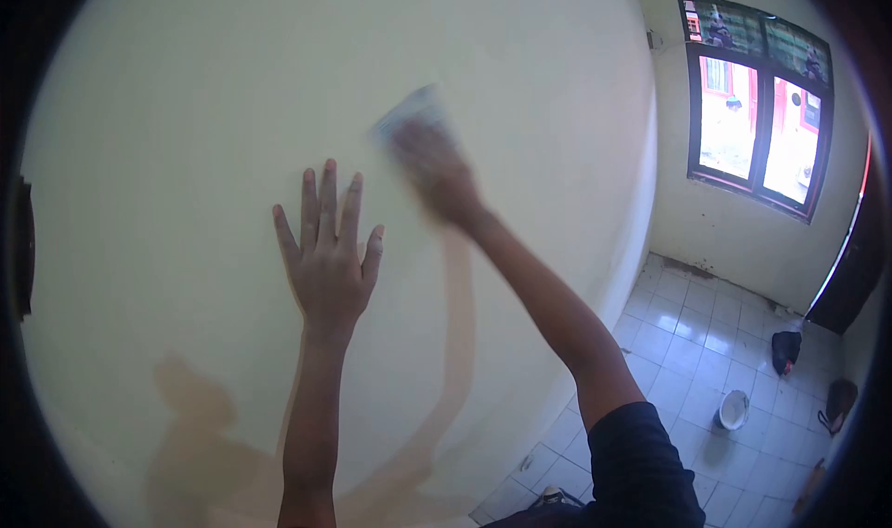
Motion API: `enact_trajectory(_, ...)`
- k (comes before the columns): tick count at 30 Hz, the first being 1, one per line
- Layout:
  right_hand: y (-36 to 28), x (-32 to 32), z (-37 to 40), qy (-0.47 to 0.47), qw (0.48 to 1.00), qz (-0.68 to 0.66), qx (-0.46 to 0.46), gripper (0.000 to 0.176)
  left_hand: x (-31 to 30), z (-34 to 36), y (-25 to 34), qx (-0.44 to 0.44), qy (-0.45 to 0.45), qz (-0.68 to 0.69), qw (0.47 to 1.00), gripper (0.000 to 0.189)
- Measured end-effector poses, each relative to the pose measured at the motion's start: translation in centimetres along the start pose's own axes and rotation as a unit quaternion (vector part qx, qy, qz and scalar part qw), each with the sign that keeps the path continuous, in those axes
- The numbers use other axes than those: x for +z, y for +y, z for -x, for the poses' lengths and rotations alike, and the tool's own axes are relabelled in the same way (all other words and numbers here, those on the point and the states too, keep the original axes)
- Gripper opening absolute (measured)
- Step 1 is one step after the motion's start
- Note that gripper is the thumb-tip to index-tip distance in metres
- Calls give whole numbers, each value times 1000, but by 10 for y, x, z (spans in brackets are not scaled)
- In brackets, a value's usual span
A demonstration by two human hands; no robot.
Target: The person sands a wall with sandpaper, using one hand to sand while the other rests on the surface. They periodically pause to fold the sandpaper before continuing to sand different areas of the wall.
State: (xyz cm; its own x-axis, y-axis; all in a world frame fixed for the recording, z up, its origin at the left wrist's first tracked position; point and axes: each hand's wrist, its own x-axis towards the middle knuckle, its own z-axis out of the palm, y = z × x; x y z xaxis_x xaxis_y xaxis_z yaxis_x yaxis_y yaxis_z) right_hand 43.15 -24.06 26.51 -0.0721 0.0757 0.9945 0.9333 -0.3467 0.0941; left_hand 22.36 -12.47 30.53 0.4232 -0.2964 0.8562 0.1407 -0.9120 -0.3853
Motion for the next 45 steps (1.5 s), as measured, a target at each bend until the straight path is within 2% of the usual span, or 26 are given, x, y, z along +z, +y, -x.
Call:
enact_trajectory(1, 37, -5, -6, 71, 995, 41, 62, 45, 0, 1, 2, 6, -17, -26, 999, 54)
enact_trajectory(2, 66, -23, -10, 97, 962, -40, 251, 46, 0, 4, 3, 10, -39, -51, 998, 53)
enact_trajectory(3, 84, -34, -15, 119, 889, -118, 427, 48, 0, 5, 5, 7, -40, -53, 998, 53)
enact_trajectory(6, 79, -28, -18, 135, 892, -147, 406, 52, 1, 3, 6, 17, -43, -76, 996, 53)
enact_trajectory(7, 56, -1, -10, 141, 966, 20, 216, 54, 2, 3, 8, 8, -43, -67, 997, 54)
enact_trajectory(8, 0, -7, -16, 86, 964, -49, 249, 58, 3, 4, 10, 1, -44, -58, 997, 54)
enact_trajectory(10, -57, -15, -2, -49, 987, -123, 86, 62, 7, 9, 15, 4, -43, -63, 997, 53)
enact_trajectory(13, -15, -24, -13, -85, 995, -52, 6, 59, 10, 7, 16, 9, -47, -78, 996, 53)
enact_trajectory(15, 38, -21, -33, 52, 994, -5, 97, 46, 8, 7, 16, 8, -61, -85, 994, 54)
enact_trajectory(16, 56, -25, -44, 108, 955, -107, 254, 40, 8, 7, 16, 8, -55, -70, 996, 56)
enact_trajectory(17, 64, -32, -53, 166, 905, -209, 333, 38, 8, 6, 16, 8, -47, -55, 997, 57)
enact_trajectory(19, 32, -22, -58, 182, 912, -128, 343, 39, 6, 6, 15, 7, -50, -56, 997, 57)
enact_trajectory(23, -63, -6, 3, 18, 988, -129, 85, 48, 6, 4, 16, 0, -36, -46, 998, 57)
enact_trajectory(25, -32, -17, 23, -86, 992, -78, -52, 53, 8, 3, 16, 4, -38, -51, 998, 58)
enact_trajectory(27, 23, -12, 23, 47, 998, 17, 28, 46, 8, 2, 16, 3, -42, -55, 998, 58)
enact_trajectory(28, 38, -19, 14, 102, 983, -3, 150, 40, 7, 1, 16, 7, -47, -73, 996, 58)
enact_trajectory(29, 50, -23, 8, 175, 935, -93, 293, 39, 7, 2, 17, 11, -51, -89, 995, 58)
enact_trajectory(31, 42, -27, -7, 220, 880, -146, 395, 39, 9, 2, 17, 9, -52, -92, 994, 59)
enact_trajectory(33, 8, -14, -2, 199, 901, -168, 347, 40, 10, -1, 18, 10, -44, -97, 994, 59)
enact_trajectory(35, -47, -7, 10, 101, 963, -93, 234, 44, 9, 0, 19, 6, -47, -91, 995, 58)
enact_trajectory(36, -52, -9, 22, 104, 962, -94, 235, 44, 9, 1, 18, 8, -47, -93, 995, 58)
enact_trajectory(38, -38, -12, 52, -32, 994, -87, 52, 48, 9, 2, 17, 10, -45, -50, 998, 57)
enact_trajectory(39, -10, -8, 61, 2, 999, -28, 40, 47, 9, 3, 17, 6, -47, -53, 997, 57)
enact_trajectory(41, 39, -13, 60, 124, 973, -44, 191, 38, 9, 2, 16, 26, -49, -78, 995, 56)
enact_trajectory(42, 34, -16, 50, 118, 973, -46, 192, 38, 10, 2, 16, 27, -41, -81, 996, 55)
enact_trajectory(45, 23, -38, 19, 179, 839, -141, 495, 39, 10, 0, 17, 24, -41, -82, 996, 55)
